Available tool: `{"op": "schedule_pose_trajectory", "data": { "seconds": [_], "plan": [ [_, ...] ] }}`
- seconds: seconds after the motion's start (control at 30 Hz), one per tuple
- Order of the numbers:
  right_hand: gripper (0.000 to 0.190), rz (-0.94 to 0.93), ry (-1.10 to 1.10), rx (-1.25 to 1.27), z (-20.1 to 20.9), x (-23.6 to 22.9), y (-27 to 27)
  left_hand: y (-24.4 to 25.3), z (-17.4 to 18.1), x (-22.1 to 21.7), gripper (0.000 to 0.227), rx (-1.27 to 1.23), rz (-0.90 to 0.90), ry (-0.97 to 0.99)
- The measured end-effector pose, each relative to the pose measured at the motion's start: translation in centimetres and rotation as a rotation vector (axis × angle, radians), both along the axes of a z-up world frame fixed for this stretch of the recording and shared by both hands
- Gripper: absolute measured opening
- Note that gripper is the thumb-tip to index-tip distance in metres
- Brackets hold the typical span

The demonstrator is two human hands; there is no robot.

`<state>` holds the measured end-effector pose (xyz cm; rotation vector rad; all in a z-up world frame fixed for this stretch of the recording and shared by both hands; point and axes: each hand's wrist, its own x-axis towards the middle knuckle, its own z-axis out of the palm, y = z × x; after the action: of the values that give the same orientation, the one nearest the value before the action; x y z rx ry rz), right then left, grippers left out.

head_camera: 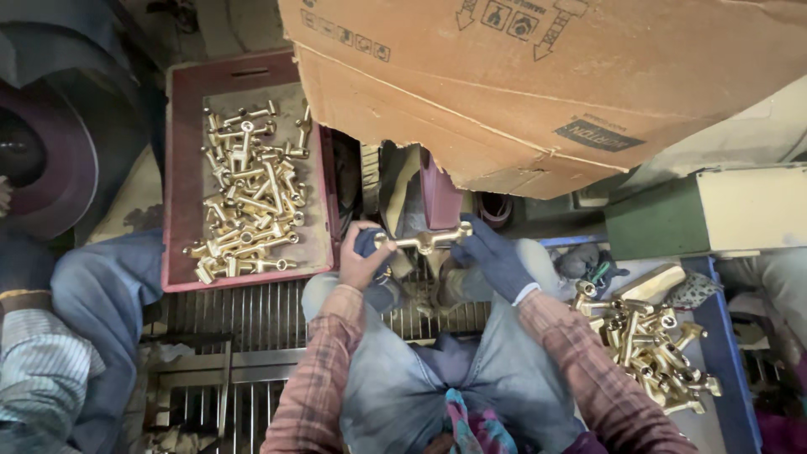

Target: The person sits on the floor and repeatedly picks up small brass-colored metal parts from a red tray. They hold each part against a rotating grinding wheel to polish it, then place the finished part into a blue tray. The process is repeated for multiple parts throughout the clip.

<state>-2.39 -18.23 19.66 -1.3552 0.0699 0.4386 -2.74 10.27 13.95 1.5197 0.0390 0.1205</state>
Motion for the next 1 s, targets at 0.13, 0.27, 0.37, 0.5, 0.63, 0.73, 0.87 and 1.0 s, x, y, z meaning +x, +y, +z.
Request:
{"op": "schedule_pose_trajectory", "data": {
  "seconds": [0.13,0.27,0.37,0.5,0.63,0.73,0.87,1.0],
  "plan": [
    [0.040,-0.010,-0.098,-0.399,-3.1,0.6,0.3,-0.3,-2.1,1.1,0.031,-0.018,0.143,0.149],
    [0.033,0.047,-0.673,-0.881,-6.0,1.1,0.6,-0.3,-3.1,1.9,0.026,-0.082,0.155,0.329],
    [0.032,0.041,-0.841,-1.005,-6.8,1.1,0.9,-0.2,-3.9,1.9,0.025,-0.070,0.156,0.337],
    [0.033,-0.203,0.048,-0.259,-4.7,1.6,2.6,0.1,-4.4,2.4,0.029,-0.066,0.150,0.429],
    [0.029,-0.309,0.230,0.008,-2.0,1.6,3.8,0.5,-4.2,2.8,0.032,-0.256,0.129,0.612],
    [0.028,-0.346,0.250,0.095,-1.4,1.8,4.0,0.7,-4.2,3.3,0.034,-0.338,0.103,0.692],
    [0.029,-0.369,0.296,0.079,-2.0,2.2,4.0,1.4,-5.0,4.2,0.032,-0.385,0.085,0.838],
    [0.032,-0.339,0.313,0.046,-3.1,2.6,3.9,2.1,-7.1,5.6,0.042,-0.418,0.011,0.982]
  ]
}}
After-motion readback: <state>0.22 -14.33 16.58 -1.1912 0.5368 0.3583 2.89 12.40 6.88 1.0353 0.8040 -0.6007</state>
